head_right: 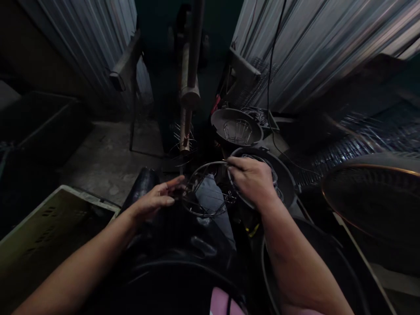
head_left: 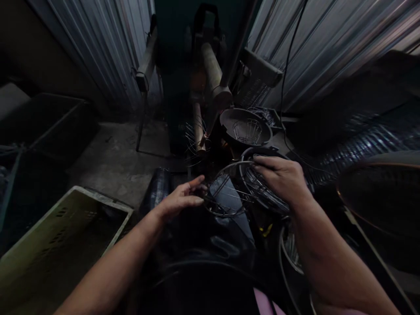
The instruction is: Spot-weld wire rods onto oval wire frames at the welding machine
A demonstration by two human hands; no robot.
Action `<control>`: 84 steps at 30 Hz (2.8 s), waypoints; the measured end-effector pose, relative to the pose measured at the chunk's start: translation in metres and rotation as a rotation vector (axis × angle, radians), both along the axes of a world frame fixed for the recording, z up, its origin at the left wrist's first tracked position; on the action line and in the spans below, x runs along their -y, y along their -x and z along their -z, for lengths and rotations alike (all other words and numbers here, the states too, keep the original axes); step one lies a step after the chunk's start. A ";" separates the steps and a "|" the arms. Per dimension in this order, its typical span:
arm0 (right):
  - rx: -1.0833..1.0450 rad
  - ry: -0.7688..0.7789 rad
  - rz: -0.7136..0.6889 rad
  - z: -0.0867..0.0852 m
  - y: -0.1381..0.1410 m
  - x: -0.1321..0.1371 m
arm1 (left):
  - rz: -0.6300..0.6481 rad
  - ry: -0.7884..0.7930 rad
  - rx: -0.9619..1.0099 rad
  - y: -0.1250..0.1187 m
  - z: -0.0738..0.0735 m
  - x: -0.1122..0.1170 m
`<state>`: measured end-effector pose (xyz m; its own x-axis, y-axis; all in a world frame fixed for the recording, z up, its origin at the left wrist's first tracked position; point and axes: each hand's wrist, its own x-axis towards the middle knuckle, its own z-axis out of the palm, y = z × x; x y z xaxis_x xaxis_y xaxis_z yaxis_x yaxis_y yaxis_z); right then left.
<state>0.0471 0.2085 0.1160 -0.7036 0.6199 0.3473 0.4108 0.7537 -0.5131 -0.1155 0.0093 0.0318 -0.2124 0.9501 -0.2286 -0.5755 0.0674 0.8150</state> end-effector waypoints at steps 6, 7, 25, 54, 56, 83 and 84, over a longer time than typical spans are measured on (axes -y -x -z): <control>-0.251 0.782 0.324 0.041 -0.014 -0.028 | -0.194 0.225 -0.044 -0.005 0.023 -0.010; -0.276 0.884 0.340 0.046 -0.012 -0.025 | -0.218 0.214 -0.037 -0.002 0.020 -0.012; -0.372 1.135 0.192 0.041 0.053 -0.025 | -0.594 0.257 -0.261 0.083 -0.039 -0.048; -0.459 1.109 0.255 0.020 0.048 -0.029 | -0.581 0.236 -0.354 0.085 -0.052 -0.078; -0.433 1.099 0.242 0.021 0.048 -0.030 | -0.568 0.198 -0.365 0.087 -0.049 -0.080; -0.524 1.140 0.230 0.041 0.041 -0.008 | -0.391 0.335 -1.142 0.073 -0.045 -0.063; -0.529 1.149 0.232 0.040 0.040 -0.008 | -0.373 0.348 -1.197 0.073 -0.047 -0.064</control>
<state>0.0067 0.2160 0.0762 -0.4805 0.8367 -0.2627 0.0207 -0.2886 -0.9572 -0.1889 0.0729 0.0791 -0.6917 0.7193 0.0642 0.4621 0.3726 0.8047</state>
